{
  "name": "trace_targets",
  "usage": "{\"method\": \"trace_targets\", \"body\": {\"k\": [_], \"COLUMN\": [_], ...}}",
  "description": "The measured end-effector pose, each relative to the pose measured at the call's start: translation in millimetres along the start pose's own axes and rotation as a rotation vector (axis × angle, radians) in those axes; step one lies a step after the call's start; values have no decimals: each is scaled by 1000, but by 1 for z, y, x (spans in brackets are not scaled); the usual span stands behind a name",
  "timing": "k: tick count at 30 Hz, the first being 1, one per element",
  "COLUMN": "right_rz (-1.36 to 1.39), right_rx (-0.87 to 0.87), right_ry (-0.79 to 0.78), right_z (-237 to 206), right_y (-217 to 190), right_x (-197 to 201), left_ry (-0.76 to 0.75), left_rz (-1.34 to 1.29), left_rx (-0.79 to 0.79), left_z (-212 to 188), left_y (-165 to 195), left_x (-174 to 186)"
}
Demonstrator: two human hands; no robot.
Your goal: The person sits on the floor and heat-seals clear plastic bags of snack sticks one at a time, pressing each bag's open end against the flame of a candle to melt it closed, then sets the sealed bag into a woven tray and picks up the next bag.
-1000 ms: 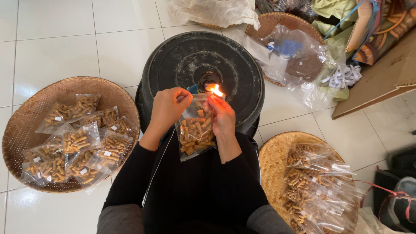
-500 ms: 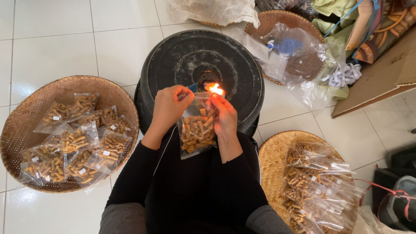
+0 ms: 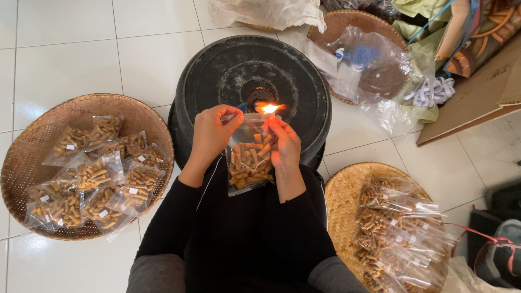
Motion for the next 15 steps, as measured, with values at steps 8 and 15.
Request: {"method": "trace_targets", "body": {"k": [8,15], "right_rz": [20,-22], "right_rx": [-41,-43], "right_ry": [-57,-124], "right_z": [-1,-7], "right_y": [5,11], "right_x": [-5,-18], "left_ry": [15,52], "left_rz": [1,-57], "left_rx": [42,96], "left_z": [-6,-18], "left_y": [0,-2], "left_x": [7,20]}}
Point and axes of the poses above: each hand's wrist, its own z-axis towards the middle knuckle, its own x-axis out of the back of the hand, y = z × x, the point moved 9 cm from there along z, towards the middle knuckle
